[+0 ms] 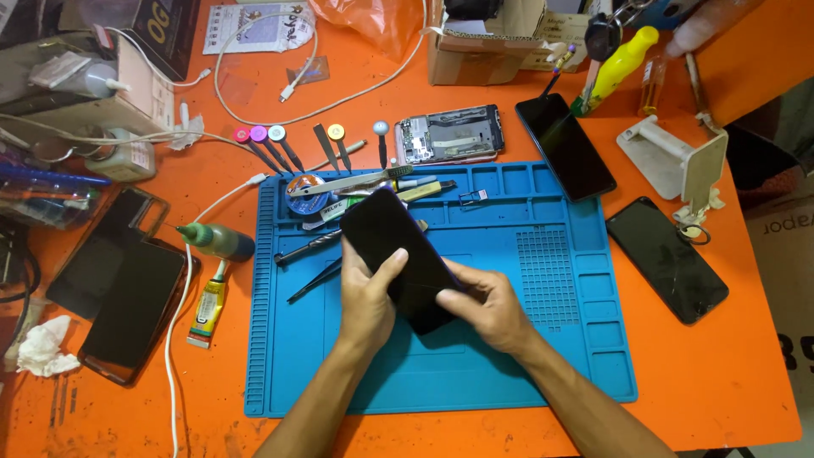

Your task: Disassembling a smartphone to inspect internal components on a repair bench

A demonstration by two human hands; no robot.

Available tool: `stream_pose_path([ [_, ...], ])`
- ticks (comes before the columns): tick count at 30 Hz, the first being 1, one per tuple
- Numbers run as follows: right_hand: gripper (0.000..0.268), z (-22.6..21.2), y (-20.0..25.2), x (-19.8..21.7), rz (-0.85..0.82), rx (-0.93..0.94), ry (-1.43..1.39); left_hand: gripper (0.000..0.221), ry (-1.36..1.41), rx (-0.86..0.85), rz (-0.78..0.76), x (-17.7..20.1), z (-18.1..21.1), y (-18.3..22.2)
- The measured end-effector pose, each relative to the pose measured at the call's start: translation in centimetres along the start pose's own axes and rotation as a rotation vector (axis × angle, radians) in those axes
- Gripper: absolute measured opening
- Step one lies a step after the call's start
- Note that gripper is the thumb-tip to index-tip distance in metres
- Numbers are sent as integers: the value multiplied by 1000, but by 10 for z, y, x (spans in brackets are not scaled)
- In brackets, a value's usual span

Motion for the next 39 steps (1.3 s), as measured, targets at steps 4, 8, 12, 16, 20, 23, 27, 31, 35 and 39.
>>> stream_pose_path([
  [4,50,30,2,6,28,-31,-314,74,38,47,11,-4,-4,-1],
  [8,47,29,1,10,14,14,-305,60,8,69,50,3,-13,-5],
  [12,46,18,-4,6,-50,22,-256,62,-68,26,40,4,-10,-9],
  [16,45,32,-3,7,-85,-3,-283,70,1,56,13,8,-14,-7],
  [20,45,25,-2,6,-96,20,-274,70,-3,74,-15,3,-12,-5],
  [23,45,18,-1,6,-104,55,-239,69,-22,55,-30,0,-8,-5],
  [27,42,3,-5,7,-96,75,-108,70,-50,40,-39,1,-7,-5],
  [31,41,2,-5,10,-100,97,-5,69,-54,39,-52,-1,-5,-5],
  [35,36,-8,-6,12,-68,109,75,67,-95,34,-64,-1,-7,-5],
  [39,31,-14,-7,13,-27,113,125,67,-111,31,-68,0,-7,-6],
])
Point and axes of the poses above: each hand's wrist, its own y-axis away from the middle knuckle, its own x-axis out of the back of the hand, z = x × y, the point moved 8 cm from there along -y, towards the middle knuckle, and after that the axes turned 11 degrees about y, right-handed, at the moved point
